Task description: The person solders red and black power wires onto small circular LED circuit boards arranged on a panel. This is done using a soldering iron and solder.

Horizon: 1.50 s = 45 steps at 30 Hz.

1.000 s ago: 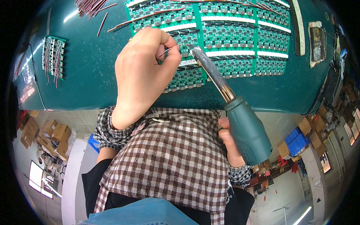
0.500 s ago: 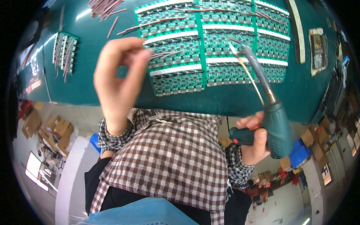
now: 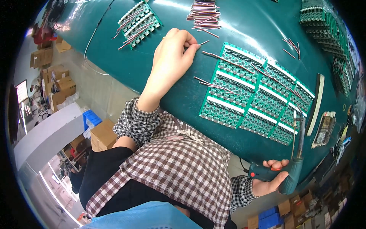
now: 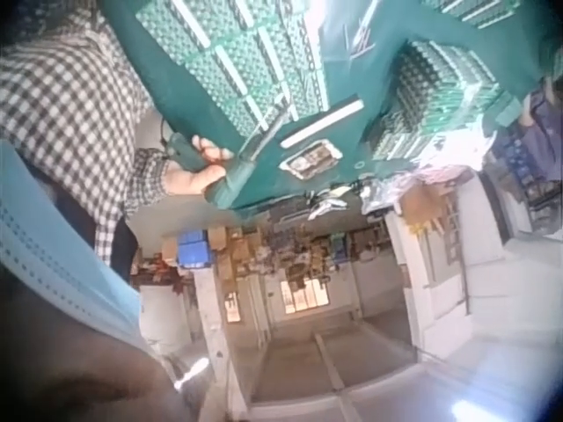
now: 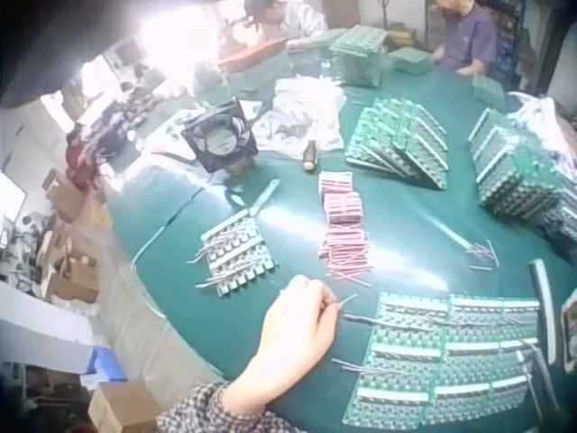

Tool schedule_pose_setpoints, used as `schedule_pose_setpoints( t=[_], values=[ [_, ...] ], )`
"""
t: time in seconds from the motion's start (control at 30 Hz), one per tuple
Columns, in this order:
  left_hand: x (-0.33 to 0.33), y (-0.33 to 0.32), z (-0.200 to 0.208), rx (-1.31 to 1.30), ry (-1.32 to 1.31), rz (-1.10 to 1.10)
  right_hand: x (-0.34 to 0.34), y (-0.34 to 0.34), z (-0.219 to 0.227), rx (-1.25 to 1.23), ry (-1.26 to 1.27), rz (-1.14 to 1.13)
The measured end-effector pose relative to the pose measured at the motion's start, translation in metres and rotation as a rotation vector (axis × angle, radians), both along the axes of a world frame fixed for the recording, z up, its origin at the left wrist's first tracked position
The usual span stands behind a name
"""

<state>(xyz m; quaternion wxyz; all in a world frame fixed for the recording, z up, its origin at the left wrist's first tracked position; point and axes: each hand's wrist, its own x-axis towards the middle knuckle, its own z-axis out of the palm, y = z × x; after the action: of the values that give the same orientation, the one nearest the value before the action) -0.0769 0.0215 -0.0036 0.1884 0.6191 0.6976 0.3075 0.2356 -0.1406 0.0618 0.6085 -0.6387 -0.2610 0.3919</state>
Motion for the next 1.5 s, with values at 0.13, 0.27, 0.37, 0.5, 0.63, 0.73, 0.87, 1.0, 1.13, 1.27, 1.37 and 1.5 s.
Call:
schedule_pose_setpoints(
  t=[0.13, 0.27, 0.37, 0.5, 0.63, 0.73, 0.87, 1.0, 1.13, 1.27, 1.37, 1.5],
  values=[
    [0.004, 0.003, -0.001, 0.022, -0.014, -0.028, 0.011, 0.0, 0.003, 0.026, 0.003, 0.009],
    [0.012, 0.015, -0.001, 0.001, 0.016, -0.112, 0.022, 0.0, 0.003, 0.054, -0.006, -0.004],
    [0.002, 0.016, -0.006, 0.015, 0.016, -0.14, 0.039, 0.01, 0.0, 0.043, 0.01, -0.059],
    [0.005, 0.01, 0.009, -0.05, -0.029, -0.054, 0.065, 0.014, 0.023, 0.08, -0.311, -0.344],
    [0.016, 0.006, 0.022, 0.035, -0.213, -0.137, 0.09, 0.022, 0.032, 0.1, -0.648, -0.577],
    [0.033, -0.007, 0.031, 0.042, -0.227, -0.242, 0.099, 0.029, 0.006, 0.074, -0.662, -0.56],
    [0.048, -0.015, 0.031, 0.102, -0.217, -0.367, 0.094, 0.04, 0.003, -0.037, -0.666, -0.447],
    [0.058, -0.013, 0.029, -0.002, -0.249, -0.453, 0.077, 0.013, 0.009, -0.021, -0.612, -0.481],
    [0.047, -0.011, 0.036, -0.044, -0.185, -0.438, 0.053, 0.007, 0.005, -0.042, -0.363, -0.304],
    [0.05, -0.006, 0.038, -0.037, -0.195, -0.544, 0.032, -0.011, 0.002, 0.018, -0.21, -0.051],
    [0.062, -0.006, 0.03, 0.009, -0.153, -0.613, 0.013, -0.01, 0.004, 0.023, -0.165, 0.014],
    [0.067, -0.011, 0.033, -0.085, -0.226, -0.539, -0.007, -0.011, 0.003, 0.032, -0.136, 0.071]
  ],
)
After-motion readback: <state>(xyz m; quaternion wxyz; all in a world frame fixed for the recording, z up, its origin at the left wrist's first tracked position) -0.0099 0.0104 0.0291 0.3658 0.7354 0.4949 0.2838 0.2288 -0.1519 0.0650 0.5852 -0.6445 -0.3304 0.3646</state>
